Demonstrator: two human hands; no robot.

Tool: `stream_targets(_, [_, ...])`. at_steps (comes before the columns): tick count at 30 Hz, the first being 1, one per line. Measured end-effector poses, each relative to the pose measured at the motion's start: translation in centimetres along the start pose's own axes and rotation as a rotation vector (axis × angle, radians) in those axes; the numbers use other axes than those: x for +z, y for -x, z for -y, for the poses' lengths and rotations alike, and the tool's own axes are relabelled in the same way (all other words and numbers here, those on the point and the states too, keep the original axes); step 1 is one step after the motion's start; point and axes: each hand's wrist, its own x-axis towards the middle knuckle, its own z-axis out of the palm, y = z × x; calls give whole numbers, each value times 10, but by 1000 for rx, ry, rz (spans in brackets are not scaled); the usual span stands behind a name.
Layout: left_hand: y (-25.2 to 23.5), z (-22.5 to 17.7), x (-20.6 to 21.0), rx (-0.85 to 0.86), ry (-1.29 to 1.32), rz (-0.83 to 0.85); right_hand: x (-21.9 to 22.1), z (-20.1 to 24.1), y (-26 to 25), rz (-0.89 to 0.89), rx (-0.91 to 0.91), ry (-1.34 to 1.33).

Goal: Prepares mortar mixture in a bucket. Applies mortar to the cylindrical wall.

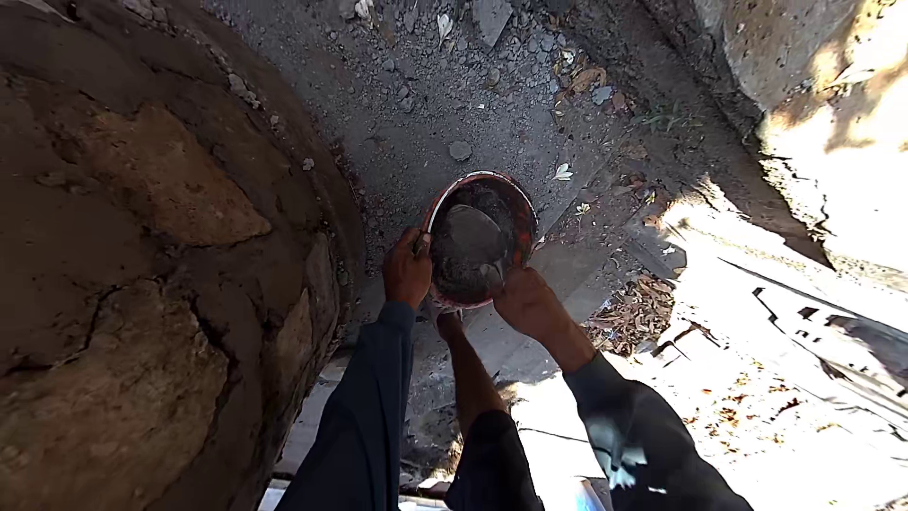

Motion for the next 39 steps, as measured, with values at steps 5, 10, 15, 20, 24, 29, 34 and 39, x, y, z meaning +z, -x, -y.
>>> stream_targets(5, [-9,11,-2,12,4,-44,35,-20,-68,177,85,1])
stream_targets(10, [4,4,4,-13,34,-47,26,-26,-41,135,132,239])
stream_targets(15, [3,7,-1,-33,16,1,-14,-31,-15,-172,270,248])
stream_targets(20, [-2,7,7,27,27,-41,13,38,-67,-167,121,295])
stream_targets(24, [0,8,0,-10,35,-21,44,36,-28,-37,15,377])
stream_targets(29, [0,7,2,12,52,-6,12,5,14,-40,107,87])
stream_targets(34, [-1,7,6,47,52,1,50,11,-21,111,62,-419])
stream_targets(39, [-4,14,7,26,65,-21,59,-22,-17,35,91,283])
